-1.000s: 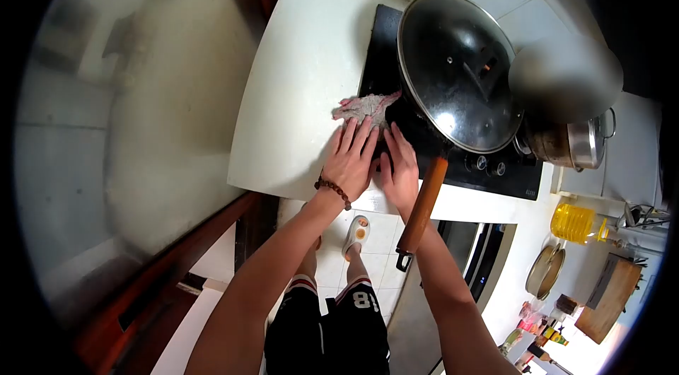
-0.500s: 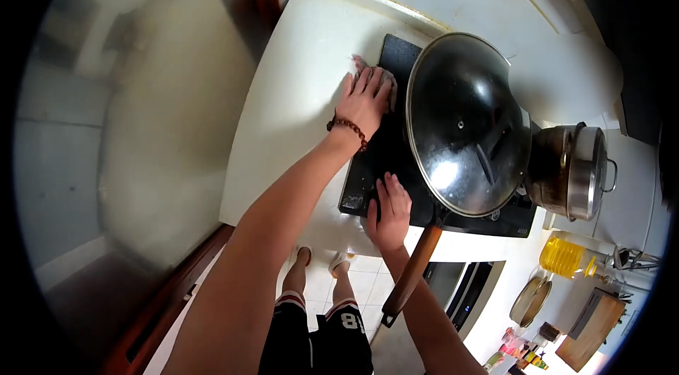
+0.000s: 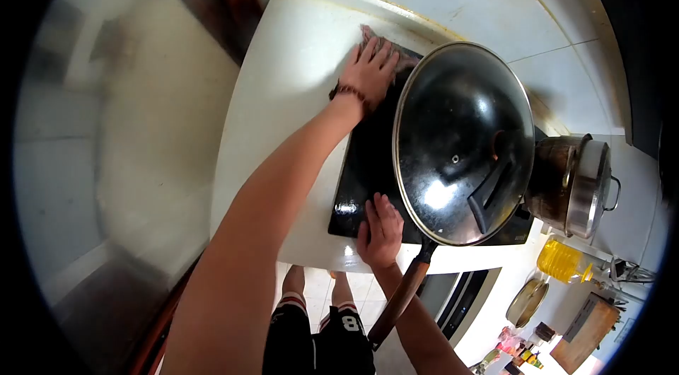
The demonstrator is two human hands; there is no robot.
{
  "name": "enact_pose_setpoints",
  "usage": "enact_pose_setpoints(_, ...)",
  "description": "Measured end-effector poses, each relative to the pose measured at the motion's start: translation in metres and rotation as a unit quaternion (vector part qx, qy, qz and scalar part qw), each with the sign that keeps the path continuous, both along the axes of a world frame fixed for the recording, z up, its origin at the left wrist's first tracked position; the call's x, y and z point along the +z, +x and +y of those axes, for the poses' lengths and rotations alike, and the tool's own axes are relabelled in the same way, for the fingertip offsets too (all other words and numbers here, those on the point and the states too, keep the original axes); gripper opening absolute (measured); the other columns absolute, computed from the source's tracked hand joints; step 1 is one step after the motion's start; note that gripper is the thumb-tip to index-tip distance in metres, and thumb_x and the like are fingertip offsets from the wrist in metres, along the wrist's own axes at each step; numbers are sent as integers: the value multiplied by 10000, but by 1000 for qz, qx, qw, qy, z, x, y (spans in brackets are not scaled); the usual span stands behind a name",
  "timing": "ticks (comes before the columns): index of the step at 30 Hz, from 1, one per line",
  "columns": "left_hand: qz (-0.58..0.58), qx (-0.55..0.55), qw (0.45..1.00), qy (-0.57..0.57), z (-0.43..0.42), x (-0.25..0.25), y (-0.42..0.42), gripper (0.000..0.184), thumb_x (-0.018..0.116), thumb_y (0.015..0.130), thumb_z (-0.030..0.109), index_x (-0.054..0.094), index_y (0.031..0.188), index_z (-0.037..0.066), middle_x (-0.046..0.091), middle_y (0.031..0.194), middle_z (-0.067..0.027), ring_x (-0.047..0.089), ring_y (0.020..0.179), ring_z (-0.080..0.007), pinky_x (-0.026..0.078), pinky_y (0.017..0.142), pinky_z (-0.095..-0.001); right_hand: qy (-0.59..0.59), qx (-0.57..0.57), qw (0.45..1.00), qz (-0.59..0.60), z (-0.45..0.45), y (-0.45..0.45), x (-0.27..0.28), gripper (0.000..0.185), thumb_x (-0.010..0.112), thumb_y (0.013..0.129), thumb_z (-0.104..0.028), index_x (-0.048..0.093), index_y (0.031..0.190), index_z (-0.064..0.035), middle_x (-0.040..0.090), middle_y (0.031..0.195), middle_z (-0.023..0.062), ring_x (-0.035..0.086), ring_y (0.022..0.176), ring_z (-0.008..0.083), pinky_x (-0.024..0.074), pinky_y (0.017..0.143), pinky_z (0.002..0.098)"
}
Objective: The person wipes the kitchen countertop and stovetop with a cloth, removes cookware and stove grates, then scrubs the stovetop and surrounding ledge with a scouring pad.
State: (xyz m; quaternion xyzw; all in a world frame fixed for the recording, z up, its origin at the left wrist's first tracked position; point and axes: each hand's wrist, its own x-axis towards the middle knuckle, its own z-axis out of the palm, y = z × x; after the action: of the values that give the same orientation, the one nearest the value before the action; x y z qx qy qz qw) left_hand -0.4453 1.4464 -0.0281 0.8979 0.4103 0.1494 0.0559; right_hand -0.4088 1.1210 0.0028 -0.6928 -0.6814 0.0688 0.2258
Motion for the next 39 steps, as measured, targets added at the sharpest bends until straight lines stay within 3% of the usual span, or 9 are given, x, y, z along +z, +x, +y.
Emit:
enact_pose_setpoints(14, -61, -38, 984, -161, -281, 36, -141, 594, 624, 965, 213, 500, 1540, 130, 363, 1660, -138, 323, 1517, -420, 256, 1243, -581, 31, -3, 999, 45, -8, -2, -4, 371, 627, 867, -44, 676, 1222, 50, 615, 1398, 230, 559, 1347, 401, 415, 1125, 515)
enact_pose_setpoints(19, -30, -45, 988, -146, -294, 40, -139, 596, 621, 964, 188, 494, 1541, 113, 347, 1666, -146, 321, 1515, -437, 250, 1233, -610, 122, 5, 988, 90, -5, 0, -9, 325, 629, 846, -40, 695, 1149, 56, 610, 1384, 258, 586, 1290, 427, 465, 1049, 482)
enact_pose_setpoints(24, 34, 8, 996, -79, -281, 49, -125, 570, 571, 978, 150, 495, 1544, 145, 343, 1675, -110, 306, 1535, -398, 231, 1236, -624, 106, -8, 983, 148, -16, -3, -3, 397, 592, 882, -50, 635, 1275, -14, 604, 1387, 171, 546, 1350, 342, 442, 1095, 466)
enact_pose_setpoints(29, 71, 49, 994, -73, -298, 97, -122, 504, 565, 1027, 215, 508, 1522, 137, 363, 1654, -151, 337, 1505, -423, 259, 1214, -641, 77, -24, 968, 237, -58, 17, 32, 262, 589, 892, -38, 697, 1122, 25, 723, 1138, 201, 662, 1126, 406, 487, 1044, 419)
enact_pose_setpoints(31, -79, 114, 981, -135, -330, 94, -143, 512, 572, 1063, 353, 513, 1504, 100, 477, 1577, -169, 456, 1444, -379, 340, 1195, -554, -28, -188, 757, 625, -96, 10, 40, 282, 565, 1070, -193, 705, 1128, 44, 749, 1022, 97, 723, 900, 215, 559, 885, 307)
enact_pose_setpoints(32, -180, 147, 925, -299, -342, 106, -150, 535, 551, 1073, 422, 528, 1487, 85, 542, 1512, -161, 510, 1399, -333, 379, 1169, -485, -59, -177, 671, 717, -110, 9, 66, 415, 527, 1116, -322, 690, 1152, 58, 734, 1018, 79, 708, 926, 164, 560, 889, 306)
enact_pose_setpoints(33, -274, 172, 832, -451, -358, 119, -155, 573, 530, 1082, 491, 543, 1471, 70, 607, 1446, -153, 565, 1353, -286, 419, 1143, -416, -104, -162, 644, 740, -122, 6, 88, 490, 551, 1099, -399, 627, 1262, 56, 726, 1061, 101, 712, 931, 180, 567, 876, 307)
enact_pose_setpoints(35, -432, 247, 547, -673, -384, 142, -144, 623, 427, 1099, 578, 602, 1382, 52, 701, 1266, -85, 653, 1151, -191, 497, 1010, -369, -178, -164, 563, 790, -126, -3, 120, 559, 606, 1063, -443, 548, 1371, 20, 712, 1084, 110, 711, 933, 182, 581, 837, 325)
enact_pose_setpoints(39, -435, 200, 592, -648, -390, 140, -126, 605, 388, 1090, 625, 647, 1272, 109, 711, 1119, -46, 677, 1010, -179, 534, 889, -322, -164, -157, 517, 825, -105, -20, 146, 495, 679, 1019, -401, 543, 1317, -29, 700, 990, 118, 720, 830, 186, 605, 710, 337)
